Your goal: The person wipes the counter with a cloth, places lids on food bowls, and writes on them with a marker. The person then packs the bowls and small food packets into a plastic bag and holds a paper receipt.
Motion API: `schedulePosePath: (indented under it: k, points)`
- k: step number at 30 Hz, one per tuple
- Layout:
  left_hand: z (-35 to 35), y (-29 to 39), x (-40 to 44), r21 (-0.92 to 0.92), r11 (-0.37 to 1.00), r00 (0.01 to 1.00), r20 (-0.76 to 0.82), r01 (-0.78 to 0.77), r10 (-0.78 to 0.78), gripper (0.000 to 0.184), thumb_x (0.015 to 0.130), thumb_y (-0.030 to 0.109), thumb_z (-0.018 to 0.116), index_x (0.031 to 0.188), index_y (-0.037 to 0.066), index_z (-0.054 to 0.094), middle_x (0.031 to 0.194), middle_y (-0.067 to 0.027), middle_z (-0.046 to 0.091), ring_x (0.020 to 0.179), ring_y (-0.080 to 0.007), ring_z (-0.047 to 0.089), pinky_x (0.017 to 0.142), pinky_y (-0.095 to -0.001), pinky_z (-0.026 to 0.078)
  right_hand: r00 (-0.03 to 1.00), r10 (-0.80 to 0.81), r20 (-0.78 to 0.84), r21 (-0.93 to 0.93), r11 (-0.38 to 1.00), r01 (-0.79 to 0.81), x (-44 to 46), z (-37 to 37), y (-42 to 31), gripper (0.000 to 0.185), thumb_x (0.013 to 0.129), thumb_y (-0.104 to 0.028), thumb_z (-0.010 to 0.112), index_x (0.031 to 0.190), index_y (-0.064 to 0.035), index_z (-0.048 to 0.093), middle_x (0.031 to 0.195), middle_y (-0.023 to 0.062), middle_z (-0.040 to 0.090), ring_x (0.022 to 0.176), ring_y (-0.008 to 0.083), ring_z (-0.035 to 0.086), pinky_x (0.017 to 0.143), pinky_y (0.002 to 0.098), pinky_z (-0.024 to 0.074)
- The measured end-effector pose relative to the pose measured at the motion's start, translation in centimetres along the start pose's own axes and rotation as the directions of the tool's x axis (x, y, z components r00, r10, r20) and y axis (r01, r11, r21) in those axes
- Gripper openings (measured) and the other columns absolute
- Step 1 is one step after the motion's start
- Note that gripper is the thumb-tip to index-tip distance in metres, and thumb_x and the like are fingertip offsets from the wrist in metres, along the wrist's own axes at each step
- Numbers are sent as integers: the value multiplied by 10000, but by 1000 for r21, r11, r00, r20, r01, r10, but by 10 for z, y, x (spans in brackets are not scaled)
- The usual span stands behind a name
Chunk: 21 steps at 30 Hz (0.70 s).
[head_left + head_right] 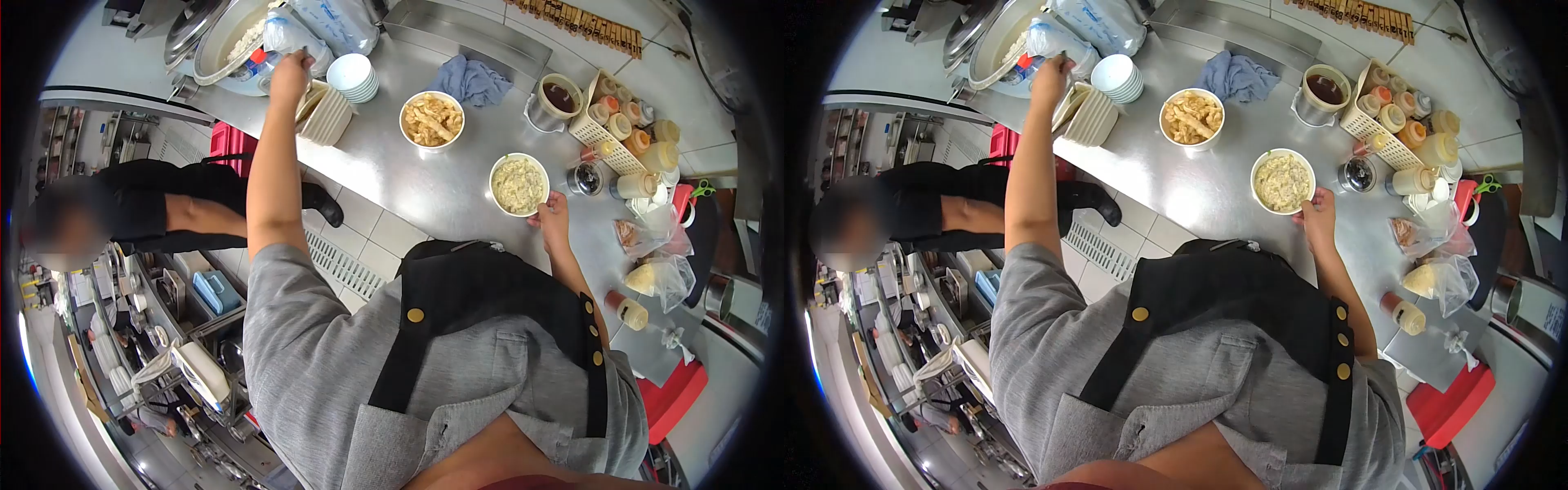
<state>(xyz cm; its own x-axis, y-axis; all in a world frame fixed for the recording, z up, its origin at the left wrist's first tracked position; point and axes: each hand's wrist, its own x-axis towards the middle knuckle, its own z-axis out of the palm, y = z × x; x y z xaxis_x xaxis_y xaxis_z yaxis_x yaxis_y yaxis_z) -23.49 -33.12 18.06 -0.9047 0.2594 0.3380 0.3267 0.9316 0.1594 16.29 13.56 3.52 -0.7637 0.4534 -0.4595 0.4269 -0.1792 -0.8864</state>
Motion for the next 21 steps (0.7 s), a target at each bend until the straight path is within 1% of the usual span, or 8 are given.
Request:
schedulePosePath:
  k: [7,10,13,15,17,19,20,21]
  points:
    - [-84,40,-48,-203,978,968,-235,44,-92,224,949,243,639,964,24,685,909,-223,677,855,-416,642,747,-456,502,1000,-7,-9,-59,998,7,2,-1,-1,387,876,-33,564,1248,-42,456,1060,90,529,796,158,616,601,291,579]
    - [-77,37,-67,-165,981,934,-355,-104,39,150,943,168,648,984,32,696,900,-204,681,853,-388,654,750,-414,512,1000,-7,-23,-74,997,6,1,-4,2,426,873,-45,560,1283,-43,448,1109,104,522,859,185,625,625,305,598]
    - [-64,68,-58,-605,789,860,-455,-108,-230,129,942,111,677,980,-11,699,877,-100,729,782,-172,700,716,-286,552,1000,-2,-30,-59,998,0,-1,-2,0,452,872,-52,565,1306,-36,439,1132,114,511,873,199,632,648,318,610]
    - [-39,92,-42,-792,602,888,-346,-103,-304,147,951,109,677,986,-33,691,929,-86,723,805,-143,696,760,-265,570,998,-34,-46,-15,999,34,2,-1,3,410,867,-12,585,1253,-11,447,1073,129,561,762,180,650,556,289,587]
    - [0,134,-26,-854,507,927,-278,-118,-253,147,932,102,699,996,-31,701,913,-100,728,803,-143,697,750,-266,565,998,-28,-55,-2,1000,28,-1,-2,-3,403,872,-14,587,1251,-8,448,1038,131,585,725,177,654,554,282,581]
    - [37,186,-18,-728,660,966,-258,-186,-11,183,849,165,784,962,27,746,853,-93,751,753,-128,699,709,-266,546,999,-35,-3,34,999,35,-1,-2,-1,394,876,-10,582,1247,0,450,993,118,592,704,170,657,558,282,580]
    - [58,204,-15,-671,713,974,-211,-203,79,180,870,196,743,947,34,748,878,-133,754,774,-214,728,725,-330,565,1000,-10,-15,38,999,10,-5,-1,-8,394,877,-10,584,1248,6,450,959,106,598,700,163,653,562,282,571]
    - [67,219,-12,-677,707,975,-205,-205,87,180,870,196,743,947,34,748,878,-133,754,774,-214,728,725,-330,565,1000,-5,-27,40,999,6,-5,-1,-6,394,877,-10,584,1248,6,450,959,106,598,700,163,653,562,282,571]
